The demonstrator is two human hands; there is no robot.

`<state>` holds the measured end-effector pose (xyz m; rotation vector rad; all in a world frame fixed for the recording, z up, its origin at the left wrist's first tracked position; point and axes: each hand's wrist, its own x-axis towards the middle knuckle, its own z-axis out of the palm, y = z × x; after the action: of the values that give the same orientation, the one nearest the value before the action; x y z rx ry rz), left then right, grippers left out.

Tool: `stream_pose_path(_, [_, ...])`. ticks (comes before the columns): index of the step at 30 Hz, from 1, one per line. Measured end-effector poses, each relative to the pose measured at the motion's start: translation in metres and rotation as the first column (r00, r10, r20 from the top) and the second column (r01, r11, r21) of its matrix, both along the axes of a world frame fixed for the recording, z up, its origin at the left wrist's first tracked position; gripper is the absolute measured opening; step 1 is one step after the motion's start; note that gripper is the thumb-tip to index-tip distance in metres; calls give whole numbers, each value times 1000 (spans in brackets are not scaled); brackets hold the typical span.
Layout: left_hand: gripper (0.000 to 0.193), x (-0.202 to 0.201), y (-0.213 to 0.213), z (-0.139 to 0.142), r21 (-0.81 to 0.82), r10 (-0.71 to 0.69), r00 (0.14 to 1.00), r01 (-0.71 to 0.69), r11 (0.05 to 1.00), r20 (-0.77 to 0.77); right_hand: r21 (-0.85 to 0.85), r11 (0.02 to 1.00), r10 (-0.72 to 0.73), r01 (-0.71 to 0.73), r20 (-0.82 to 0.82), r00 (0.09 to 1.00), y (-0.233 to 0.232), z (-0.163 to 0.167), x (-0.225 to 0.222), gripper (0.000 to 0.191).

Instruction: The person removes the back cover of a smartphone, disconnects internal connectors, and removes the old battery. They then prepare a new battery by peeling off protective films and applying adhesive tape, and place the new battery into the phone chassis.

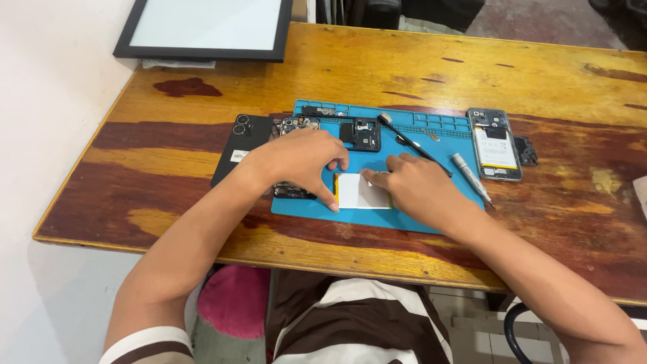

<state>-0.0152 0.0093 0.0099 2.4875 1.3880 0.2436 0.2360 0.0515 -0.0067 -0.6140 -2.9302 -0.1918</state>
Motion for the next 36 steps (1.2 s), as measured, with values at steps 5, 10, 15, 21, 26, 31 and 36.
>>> stream_pose_path(5, [71, 1, -1, 0, 22, -12, 1000, 12, 1000, 15, -110, 994, 18, -17, 5, 1000, 1, 12, 6, 52])
stream_pose_path(10, [70, 1, -2, 1, -8, 6, 1000, -6, 1000, 17, -64, 992, 102, -105, -43, 994, -12, 8, -5, 49])
stream_pose_path(15, [66, 2, -2, 2, -25, 19, 1000, -19, 999, 1, -73, 996, 56, -52, 53, 997, -18, 8, -2, 49])
stream_pose_path(21, [66, 3, -3, 3, -29, 27, 1000, -27, 999, 2, -74, 997, 41, -38, 47, 998, -20, 10, -4, 50])
stream_pose_path(26, [64, 3, -4, 4, -10, 1, 999, -1, 1000, 32, -61, 997, 42, -39, 59, 997, -23, 9, -6, 49])
stream_pose_path(31, [66, 2, -3, 4, -27, 24, 1000, -24, 999, 15, -107, 994, 23, -15, 78, 997, -22, 9, -4, 49])
stream_pose_path(36, [68, 1, -3, 2, 13, -14, 999, 14, 1000, 31, -132, 991, 25, -22, 18, 1000, -18, 9, -9, 49])
